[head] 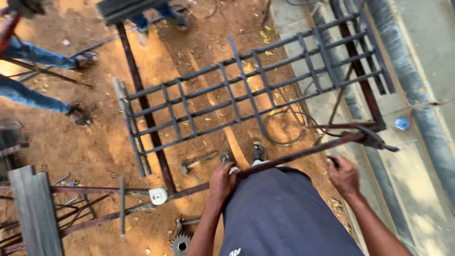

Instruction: The person welds the joints of a black metal grate structure using a handheld arc welding tool.

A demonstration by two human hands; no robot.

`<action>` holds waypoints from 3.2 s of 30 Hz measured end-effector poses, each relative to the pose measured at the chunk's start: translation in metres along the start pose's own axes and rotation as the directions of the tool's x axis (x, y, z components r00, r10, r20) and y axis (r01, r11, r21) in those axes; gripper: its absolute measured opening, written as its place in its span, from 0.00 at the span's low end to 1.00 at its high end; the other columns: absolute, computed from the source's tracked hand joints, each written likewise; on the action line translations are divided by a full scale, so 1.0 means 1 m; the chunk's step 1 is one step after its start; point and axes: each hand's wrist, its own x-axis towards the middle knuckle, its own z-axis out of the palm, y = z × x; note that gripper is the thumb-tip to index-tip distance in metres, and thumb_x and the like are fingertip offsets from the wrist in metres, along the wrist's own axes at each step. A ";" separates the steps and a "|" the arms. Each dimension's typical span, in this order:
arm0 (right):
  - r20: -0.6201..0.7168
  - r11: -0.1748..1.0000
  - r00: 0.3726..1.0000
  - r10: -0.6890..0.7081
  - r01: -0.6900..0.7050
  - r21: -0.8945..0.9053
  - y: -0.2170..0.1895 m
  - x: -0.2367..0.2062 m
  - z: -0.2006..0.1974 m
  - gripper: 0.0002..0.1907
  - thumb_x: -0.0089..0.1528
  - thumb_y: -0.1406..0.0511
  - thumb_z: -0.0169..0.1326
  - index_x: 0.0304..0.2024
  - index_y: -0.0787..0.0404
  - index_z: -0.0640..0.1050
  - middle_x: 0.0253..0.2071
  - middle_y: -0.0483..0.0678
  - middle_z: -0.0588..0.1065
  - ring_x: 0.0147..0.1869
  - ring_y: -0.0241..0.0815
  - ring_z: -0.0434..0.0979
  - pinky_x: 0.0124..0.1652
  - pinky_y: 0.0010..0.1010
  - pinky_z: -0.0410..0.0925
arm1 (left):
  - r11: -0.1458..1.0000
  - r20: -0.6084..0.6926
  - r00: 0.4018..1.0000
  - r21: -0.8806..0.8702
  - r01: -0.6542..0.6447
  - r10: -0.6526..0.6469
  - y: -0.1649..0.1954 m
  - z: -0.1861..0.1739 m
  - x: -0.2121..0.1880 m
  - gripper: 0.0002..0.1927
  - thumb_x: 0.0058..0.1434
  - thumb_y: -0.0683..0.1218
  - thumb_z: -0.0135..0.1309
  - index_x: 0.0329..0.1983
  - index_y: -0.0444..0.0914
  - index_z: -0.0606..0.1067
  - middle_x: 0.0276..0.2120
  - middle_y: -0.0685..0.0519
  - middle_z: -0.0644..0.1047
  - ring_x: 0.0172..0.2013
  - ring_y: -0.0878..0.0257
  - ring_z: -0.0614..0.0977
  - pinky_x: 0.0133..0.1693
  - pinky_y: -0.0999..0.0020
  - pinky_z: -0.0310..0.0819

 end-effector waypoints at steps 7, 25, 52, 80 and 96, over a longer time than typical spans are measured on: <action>-0.154 0.979 0.970 -0.187 0.172 -0.107 -0.087 0.015 -0.035 0.11 0.68 0.63 0.59 0.52 0.58 0.81 0.48 0.47 0.81 0.41 0.42 0.82 0.42 0.34 0.78 | 0.983 -0.080 0.981 0.076 -0.170 0.176 0.029 -0.057 0.039 0.16 0.59 0.43 0.63 0.49 0.35 0.79 0.46 0.43 0.80 0.49 0.45 0.80 0.49 0.53 0.73; 0.315 0.476 0.654 -0.687 0.734 -0.485 -0.205 0.165 -0.021 0.25 0.59 0.67 0.55 0.59 0.66 0.75 0.59 0.58 0.75 0.69 0.53 0.70 0.71 0.44 0.57 | 0.888 0.110 0.993 0.459 -0.018 -0.037 0.038 -0.055 0.133 0.16 0.55 0.34 0.55 0.47 0.33 0.74 0.46 0.40 0.76 0.52 0.44 0.76 0.56 0.52 0.69; 0.432 0.473 0.616 -0.658 0.785 -0.400 -0.185 0.225 -0.003 0.07 0.66 0.61 0.56 0.39 0.57 0.81 0.41 0.48 0.80 0.50 0.47 0.82 0.47 0.38 0.74 | 0.841 0.144 0.981 0.540 0.032 -0.130 0.004 -0.044 0.155 0.13 0.58 0.35 0.57 0.47 0.32 0.78 0.42 0.38 0.81 0.44 0.48 0.83 0.48 0.53 0.79; 0.464 0.535 0.636 -0.617 0.771 -0.345 -0.185 0.235 -0.011 0.15 0.65 0.68 0.51 0.55 0.62 0.77 0.46 0.52 0.81 0.50 0.46 0.82 0.55 0.39 0.73 | 0.794 0.294 0.928 0.608 0.003 -0.229 0.024 -0.041 0.171 0.25 0.57 0.35 0.59 0.58 0.30 0.69 0.56 0.37 0.76 0.60 0.46 0.75 0.67 0.52 0.60; 0.463 0.587 0.617 -0.636 0.777 -0.229 -0.187 0.253 -0.024 0.25 0.55 0.62 0.60 0.55 0.62 0.78 0.45 0.54 0.81 0.48 0.50 0.82 0.52 0.41 0.72 | 0.791 0.265 0.952 0.610 -0.040 -0.156 0.009 -0.027 0.179 0.13 0.65 0.36 0.50 0.54 0.32 0.71 0.53 0.37 0.78 0.57 0.47 0.79 0.64 0.52 0.64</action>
